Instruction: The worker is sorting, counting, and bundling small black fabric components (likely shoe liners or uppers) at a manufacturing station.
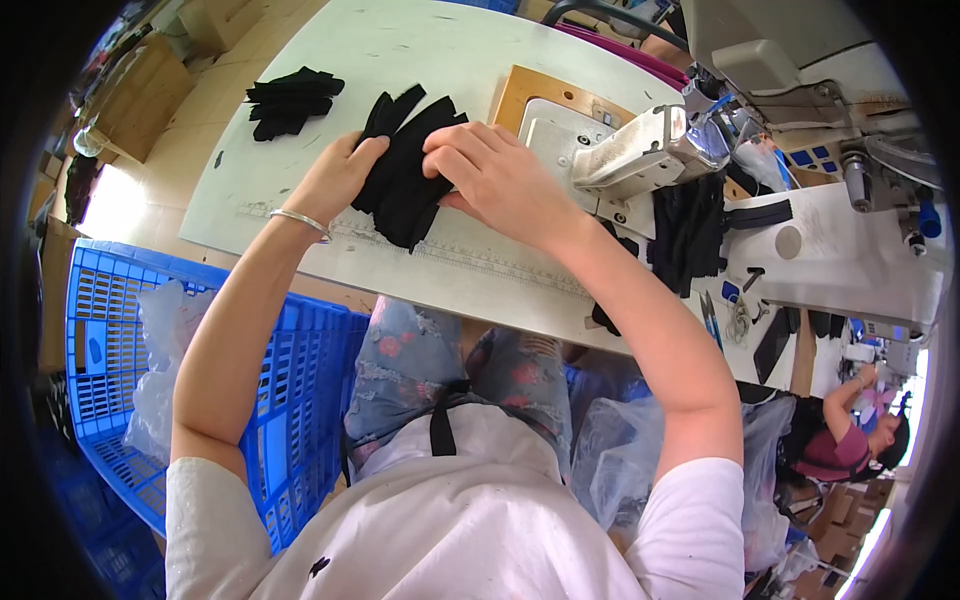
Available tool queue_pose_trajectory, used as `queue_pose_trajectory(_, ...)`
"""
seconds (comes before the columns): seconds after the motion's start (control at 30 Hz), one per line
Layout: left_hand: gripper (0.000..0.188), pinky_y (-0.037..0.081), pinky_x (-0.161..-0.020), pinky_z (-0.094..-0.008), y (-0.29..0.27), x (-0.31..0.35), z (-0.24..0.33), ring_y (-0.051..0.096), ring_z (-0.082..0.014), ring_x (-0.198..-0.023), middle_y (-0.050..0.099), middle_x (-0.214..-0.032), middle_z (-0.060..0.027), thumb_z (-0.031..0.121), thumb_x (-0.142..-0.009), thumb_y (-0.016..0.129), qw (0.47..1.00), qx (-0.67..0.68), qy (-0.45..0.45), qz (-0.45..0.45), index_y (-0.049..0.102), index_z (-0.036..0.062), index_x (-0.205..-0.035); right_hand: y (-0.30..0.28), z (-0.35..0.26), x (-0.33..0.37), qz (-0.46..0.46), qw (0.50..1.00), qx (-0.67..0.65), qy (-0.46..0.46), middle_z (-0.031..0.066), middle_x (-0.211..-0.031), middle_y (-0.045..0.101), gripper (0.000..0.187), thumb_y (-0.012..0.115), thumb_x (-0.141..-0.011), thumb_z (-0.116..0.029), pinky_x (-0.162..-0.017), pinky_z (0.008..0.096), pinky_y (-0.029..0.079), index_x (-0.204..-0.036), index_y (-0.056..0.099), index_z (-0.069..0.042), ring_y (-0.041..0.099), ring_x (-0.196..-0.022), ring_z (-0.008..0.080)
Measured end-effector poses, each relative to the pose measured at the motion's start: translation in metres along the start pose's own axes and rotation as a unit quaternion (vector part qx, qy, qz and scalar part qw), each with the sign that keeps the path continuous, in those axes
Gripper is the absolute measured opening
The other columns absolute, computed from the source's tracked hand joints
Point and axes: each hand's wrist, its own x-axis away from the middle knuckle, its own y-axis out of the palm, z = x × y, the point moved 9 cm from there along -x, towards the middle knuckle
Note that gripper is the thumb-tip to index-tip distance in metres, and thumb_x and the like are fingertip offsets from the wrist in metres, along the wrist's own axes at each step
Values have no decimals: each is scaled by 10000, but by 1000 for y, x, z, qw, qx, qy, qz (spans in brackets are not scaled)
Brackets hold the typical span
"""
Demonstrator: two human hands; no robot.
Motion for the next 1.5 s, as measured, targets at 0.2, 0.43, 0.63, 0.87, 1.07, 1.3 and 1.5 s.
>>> queue_pose_trajectory(0.2,401,453,-686,-271,6,-1,-2,570,-136,-736,632,-789,-72,309,-930,541,997,57,-12,-53,639,-79,-921,8,-3,-9,-41,994,82,-52,27,-1191,553,587,783,-694,-155,-1025,375,418,-1234,553,-139,533,-1157,216)
queue_pose_trajectory(0.43,483,474,-839,-379,-13,0,2,616,-288,-903,641,-985,-204,344,-911,612,974,-185,95,90,540,-52,-1178,3,-6,-5,-30,991,79,-102,11,-1158,558,513,783,-692,-181,-1019,370,419,-1157,569,-140,553,-1110,211)
queue_pose_trajectory(0.63,547,380,-1021,-411,-13,4,-1,458,-365,-1245,558,-1228,-221,388,-903,624,970,-210,57,105,523,24,-1298,3,-2,4,-51,991,84,-90,-5,-1089,572,464,795,-666,-158,-950,349,445,-1079,586,-135,580,-1019,193)
queue_pose_trajectory(0.87,460,389,-1011,-401,-20,44,63,479,-340,-1206,537,-1249,-179,277,-939,602,907,-241,241,248,498,47,-1323,-26,-19,20,-50,990,79,-106,-22,-982,602,344,760,-667,-142,-966,342,432,-985,629,-141,596,-998,164)
queue_pose_trajectory(1.07,677,492,-863,-315,79,93,67,584,-231,-1045,573,-1107,-151,397,-857,716,942,242,127,-197,453,-50,-1291,-55,-39,30,-36,985,131,-107,-42,-1002,604,164,616,-785,-157,-1008,361,403,-939,649,-201,570,-1061,131)
queue_pose_trajectory(1.3,440,547,-887,-359,125,110,51,590,-159,-1057,574,-1094,-56,219,-867,726,842,338,-89,-411,506,34,-1200,-45,-38,31,-33,988,121,-89,-59,-1013,600,173,628,-753,-158,-1040,370,384,-916,651,-214,559,-1105,140)
queue_pose_trajectory(1.5,363,555,-860,-416,112,108,61,627,-225,-1015,579,-1107,-75,62,-862,656,752,518,-109,-393,522,17,-1197,-52,-27,28,-2,996,86,38,33,-1354,487,579,669,-771,-100,-1081,412,361,-1324,521,-189,444,-1280,259)
